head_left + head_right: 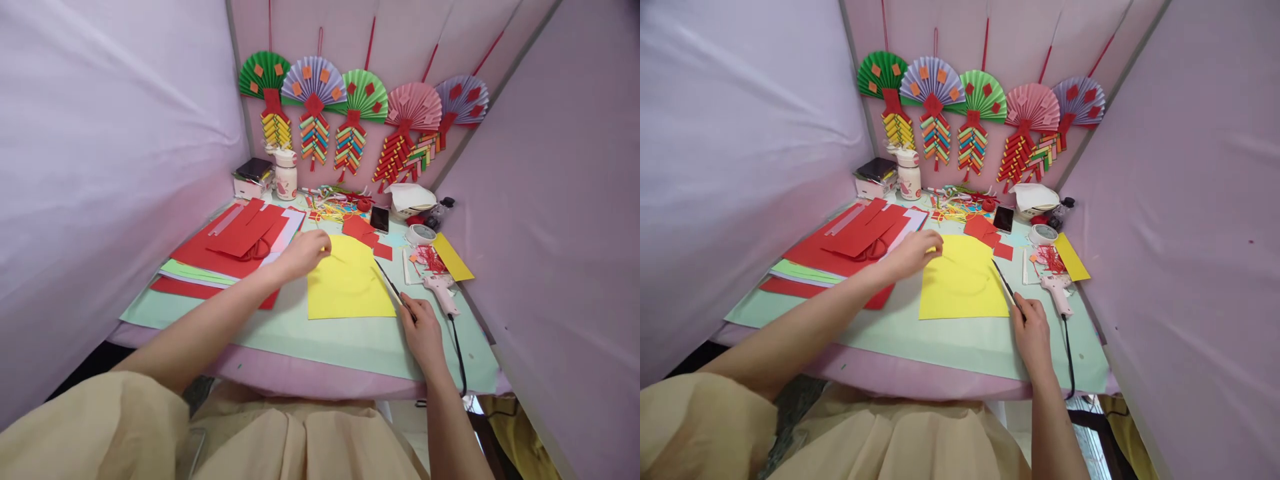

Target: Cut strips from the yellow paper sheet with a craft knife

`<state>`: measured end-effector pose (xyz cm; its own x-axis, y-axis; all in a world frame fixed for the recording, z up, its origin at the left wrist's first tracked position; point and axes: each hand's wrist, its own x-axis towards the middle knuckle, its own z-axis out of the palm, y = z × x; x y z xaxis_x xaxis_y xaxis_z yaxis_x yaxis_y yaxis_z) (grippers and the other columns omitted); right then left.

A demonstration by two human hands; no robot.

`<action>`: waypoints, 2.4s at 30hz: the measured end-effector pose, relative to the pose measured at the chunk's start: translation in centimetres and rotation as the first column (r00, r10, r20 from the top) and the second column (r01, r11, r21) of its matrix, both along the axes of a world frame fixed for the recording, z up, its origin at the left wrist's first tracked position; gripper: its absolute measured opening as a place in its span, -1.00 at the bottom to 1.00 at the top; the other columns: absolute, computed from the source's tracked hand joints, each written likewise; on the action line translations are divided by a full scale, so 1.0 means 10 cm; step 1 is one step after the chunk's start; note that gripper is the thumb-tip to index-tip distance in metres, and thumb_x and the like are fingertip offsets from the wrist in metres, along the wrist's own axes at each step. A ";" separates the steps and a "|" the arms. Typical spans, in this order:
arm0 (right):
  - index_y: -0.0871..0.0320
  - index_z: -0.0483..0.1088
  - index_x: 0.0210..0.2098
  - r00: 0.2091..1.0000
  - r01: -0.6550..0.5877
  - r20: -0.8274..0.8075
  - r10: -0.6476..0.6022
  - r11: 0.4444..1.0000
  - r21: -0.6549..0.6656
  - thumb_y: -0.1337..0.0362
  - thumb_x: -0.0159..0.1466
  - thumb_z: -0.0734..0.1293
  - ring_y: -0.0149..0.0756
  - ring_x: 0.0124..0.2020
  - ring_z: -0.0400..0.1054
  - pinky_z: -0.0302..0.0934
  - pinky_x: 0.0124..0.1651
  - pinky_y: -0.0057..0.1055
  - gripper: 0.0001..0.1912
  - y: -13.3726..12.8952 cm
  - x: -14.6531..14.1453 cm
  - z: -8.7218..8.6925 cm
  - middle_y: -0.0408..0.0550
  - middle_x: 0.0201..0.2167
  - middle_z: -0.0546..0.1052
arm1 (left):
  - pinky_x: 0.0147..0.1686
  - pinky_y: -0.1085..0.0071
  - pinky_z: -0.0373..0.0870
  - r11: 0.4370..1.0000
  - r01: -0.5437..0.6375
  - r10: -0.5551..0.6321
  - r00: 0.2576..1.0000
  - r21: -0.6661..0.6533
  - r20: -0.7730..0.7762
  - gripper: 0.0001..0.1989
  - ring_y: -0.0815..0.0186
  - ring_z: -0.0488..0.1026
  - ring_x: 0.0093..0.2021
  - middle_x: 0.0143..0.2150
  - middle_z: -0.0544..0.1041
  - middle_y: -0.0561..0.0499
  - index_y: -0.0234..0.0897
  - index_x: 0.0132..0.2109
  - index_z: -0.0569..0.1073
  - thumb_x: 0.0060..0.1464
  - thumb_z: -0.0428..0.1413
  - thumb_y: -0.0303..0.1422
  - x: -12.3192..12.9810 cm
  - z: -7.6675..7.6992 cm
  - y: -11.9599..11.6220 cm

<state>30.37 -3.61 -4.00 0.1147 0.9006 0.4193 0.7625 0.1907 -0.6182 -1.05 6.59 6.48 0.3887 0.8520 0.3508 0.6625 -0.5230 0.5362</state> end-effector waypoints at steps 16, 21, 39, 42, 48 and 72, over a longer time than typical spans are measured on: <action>0.18 0.44 0.05 0.997 0.013 0.072 -0.017 0.999 0.053 0.13 0.37 0.15 -0.14 -0.15 0.33 0.25 -0.05 -0.18 -0.59 0.00 -0.08 -0.04 0.06 -0.23 0.42 | -0.05 0.17 0.48 0.861 -0.425 0.463 0.883 -0.281 0.083 -0.70 0.21 0.47 -0.03 0.03 0.46 -0.09 -0.34 0.05 0.43 0.28 0.11 -0.24 -0.25 0.07 1.57; 0.17 0.44 0.06 0.998 0.039 0.051 -0.042 0.998 0.059 0.13 0.36 0.15 -0.15 -0.14 0.35 0.25 -0.05 -0.20 -0.59 0.00 -0.06 -0.05 0.07 -0.19 0.44 | 0.08 0.15 0.38 0.897 -0.383 0.405 0.912 -0.221 0.064 -0.70 0.13 0.47 0.04 0.03 0.52 -0.21 -0.41 0.03 0.46 0.27 0.06 -0.30 -0.29 0.01 1.16; 0.20 0.47 0.01 0.978 0.077 0.186 -0.094 0.992 0.096 0.10 0.30 0.20 0.01 -0.03 0.22 0.10 0.09 0.02 -0.58 0.17 -0.03 0.00 0.17 -0.14 0.39 | 0.35 0.00 -0.08 0.972 0.153 -0.211 0.906 -0.180 -0.368 -0.17 -0.06 -0.06 0.43 0.41 0.09 -0.28 -0.30 0.32 0.19 0.06 0.17 0.09 0.06 -0.57 -0.74; 0.11 0.46 0.01 0.984 -0.043 0.173 0.032 0.997 0.064 0.08 0.32 0.22 -0.06 0.02 0.25 0.13 0.10 -0.06 -0.62 0.11 -0.07 0.08 0.11 -0.06 0.44 | 0.34 0.03 -0.05 0.972 0.148 -0.207 0.909 -0.184 -0.363 -0.30 -0.01 0.01 0.41 0.38 0.15 -0.25 -0.30 0.28 0.25 0.13 0.16 0.00 0.04 -0.56 -0.70; 0.02 0.49 -0.13 0.943 -0.300 0.146 0.299 0.954 -0.017 0.02 0.28 0.32 -0.13 0.04 0.35 0.09 0.15 -0.10 -0.72 0.02 -0.17 0.22 -0.01 -0.05 0.53 | 0.34 0.06 -0.02 0.963 0.149 -0.217 0.924 -0.226 -0.315 -0.36 0.01 0.06 0.40 0.38 0.18 -0.22 -0.28 0.25 0.31 0.14 0.16 -0.03 0.02 -0.54 -0.66; 0.05 0.44 -0.43 0.965 -0.217 0.082 0.249 0.934 -0.283 0.07 0.31 0.22 -0.20 -0.16 0.36 0.08 -0.02 -0.20 -0.71 -0.03 -0.30 0.39 -0.09 -0.31 0.53 | 0.28 0.15 0.14 0.917 0.217 -0.287 0.942 -0.335 -0.174 -0.67 0.09 0.14 0.34 0.36 0.22 -0.08 -0.26 -0.43 0.43 0.21 0.03 -0.17 -0.14 -0.53 -0.59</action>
